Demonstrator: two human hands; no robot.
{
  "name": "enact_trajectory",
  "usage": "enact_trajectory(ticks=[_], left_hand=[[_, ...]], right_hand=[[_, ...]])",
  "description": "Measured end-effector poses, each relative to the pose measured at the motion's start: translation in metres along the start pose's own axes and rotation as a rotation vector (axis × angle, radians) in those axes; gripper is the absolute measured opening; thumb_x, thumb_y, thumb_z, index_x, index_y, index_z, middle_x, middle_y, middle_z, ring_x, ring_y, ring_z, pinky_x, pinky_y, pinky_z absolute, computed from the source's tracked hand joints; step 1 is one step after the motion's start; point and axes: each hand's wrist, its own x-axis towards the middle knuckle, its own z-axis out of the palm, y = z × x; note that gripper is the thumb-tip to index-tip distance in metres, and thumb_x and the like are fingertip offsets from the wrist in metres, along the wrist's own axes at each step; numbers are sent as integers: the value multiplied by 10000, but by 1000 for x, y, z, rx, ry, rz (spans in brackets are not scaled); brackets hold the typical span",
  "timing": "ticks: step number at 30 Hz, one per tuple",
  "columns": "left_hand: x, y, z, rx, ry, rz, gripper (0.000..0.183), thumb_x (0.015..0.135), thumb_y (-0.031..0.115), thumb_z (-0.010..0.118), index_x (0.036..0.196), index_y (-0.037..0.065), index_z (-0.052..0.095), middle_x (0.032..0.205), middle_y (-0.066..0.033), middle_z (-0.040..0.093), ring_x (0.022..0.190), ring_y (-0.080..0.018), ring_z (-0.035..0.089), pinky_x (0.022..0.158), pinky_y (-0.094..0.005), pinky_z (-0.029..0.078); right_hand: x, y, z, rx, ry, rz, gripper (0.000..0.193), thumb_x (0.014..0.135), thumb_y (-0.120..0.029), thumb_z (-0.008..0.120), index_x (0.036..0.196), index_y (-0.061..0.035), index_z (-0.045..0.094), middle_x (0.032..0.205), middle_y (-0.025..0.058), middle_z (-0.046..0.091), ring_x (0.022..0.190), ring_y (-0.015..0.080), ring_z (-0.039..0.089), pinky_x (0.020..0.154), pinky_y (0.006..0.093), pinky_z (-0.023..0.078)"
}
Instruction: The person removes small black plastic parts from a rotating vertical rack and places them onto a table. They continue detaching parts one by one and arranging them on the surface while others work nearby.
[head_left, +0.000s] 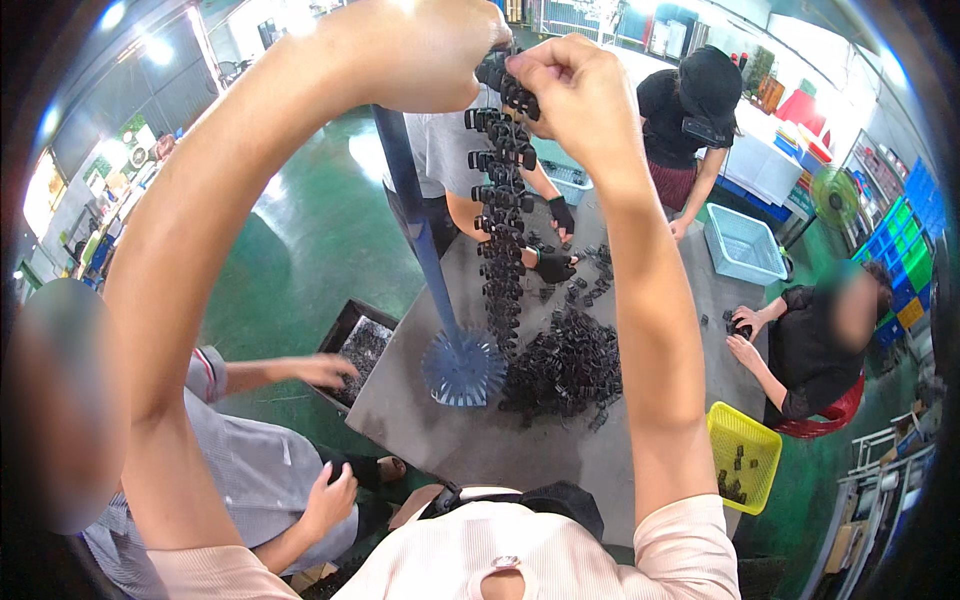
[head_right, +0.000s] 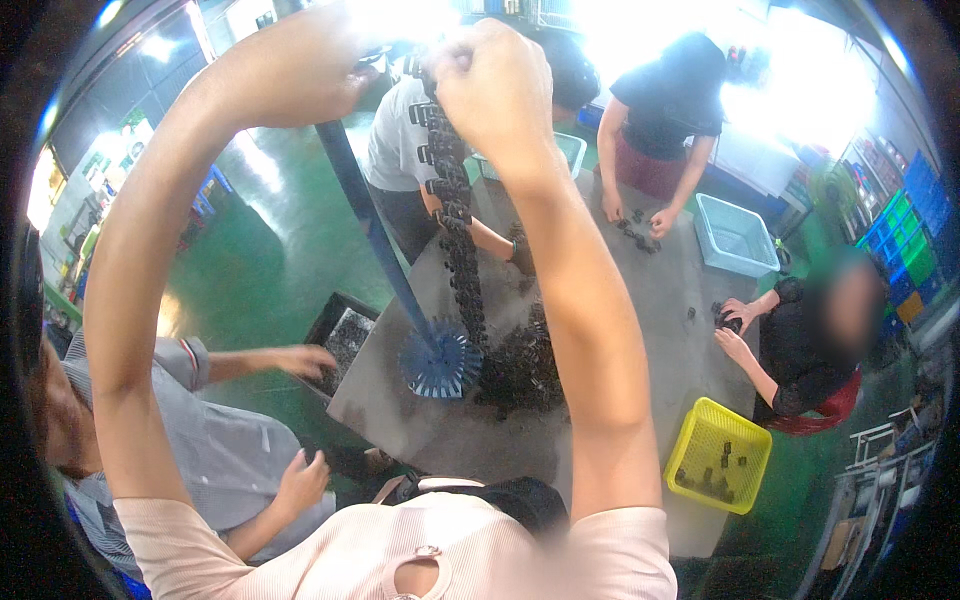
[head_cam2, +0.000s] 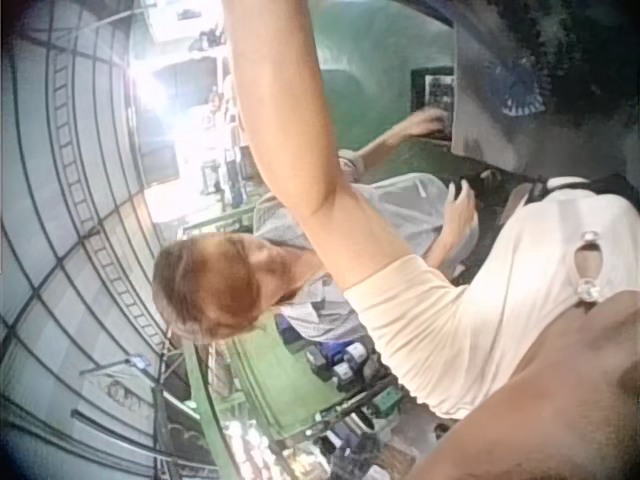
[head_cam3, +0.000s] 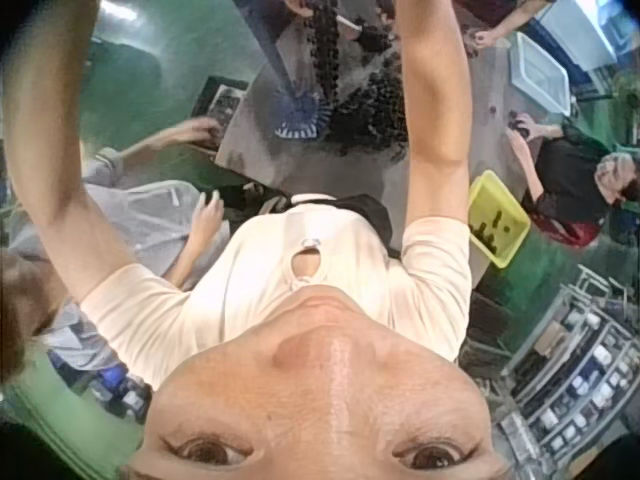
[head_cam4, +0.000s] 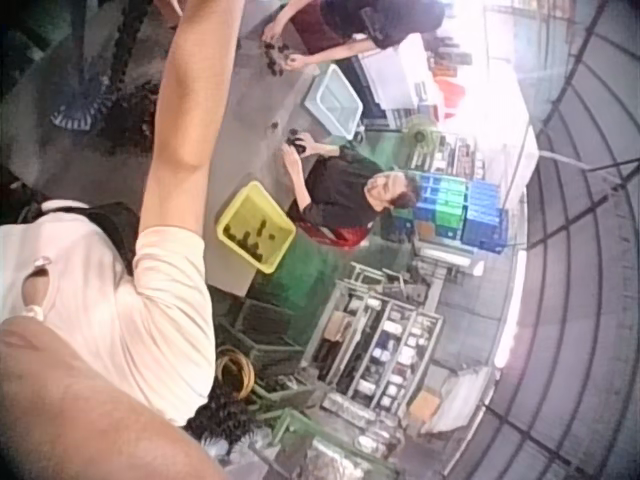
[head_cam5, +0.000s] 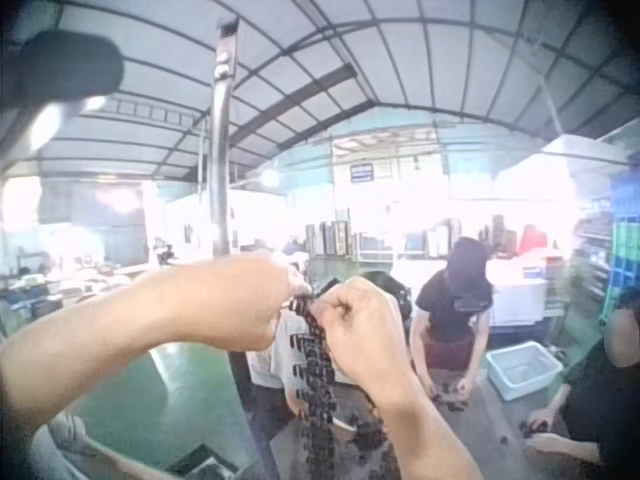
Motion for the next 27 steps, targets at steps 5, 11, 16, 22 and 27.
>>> enact_trajectory(ticks=[5, 11, 16, 22, 27], left_hand=[[0, -12, 12, 39, 51, 33, 369, 711, -28, 526, 1057, -94, 638, 944, -268, 661, 926, -429, 635, 852, -428, 516], [-16, -38, 34, 28, 217, 98, 431, 805, 162, 596, 1191, -29, 585, 1027, -256, 647, 972, -401, 621, 881, -437, 490], [-30, -34, 28, 50, 197, 141, 465, 870, 251, 615, 1261, 5, 563, 1032, -251, 646, 953, -395, 619, 876, -450, 481], [-8, 0, 12, 61, -46, -124, 417, 804, 134, 606, 1196, -6, 601, 966, -246, 662, 922, -396, 633, 842, -449, 497], [-6, -10, 16, 92, 17, -19, 371, 710, 56, 593, 1066, -37, 642, 857, -260, 669, 869, -405, 663, 776, -446, 538]], right_hand=[[-14, 21, -35, -59, 32, -4, 188, 823, -202, 714, 868, -20, 730, 794, 77, 661, 724, 194, 616, 674, 315, 481], [-17, 16, -71, -385, -97, 127, 230, 813, -201, 742, 925, 0, 737, 790, 61, 644, 671, 139, 603, 665, 273, 473], [-15, -1, -22, -72, -96, -49, 288, 811, -360, 707, 928, -102, 758, 945, 145, 676, 889, 314, 647, 788, 411, 487], [-9, -4, 8, -9, -55, -41, 232, 805, -290, 704, 885, -78, 755, 898, 162, 676, 836, 343, 645, 773, 410, 482], [-15, 11, -42, 147, -15, 236, 238, 798, -255, 724, 887, -36, 749, 865, 118, 705, 827, 218, 673, 771, 347, 506]])
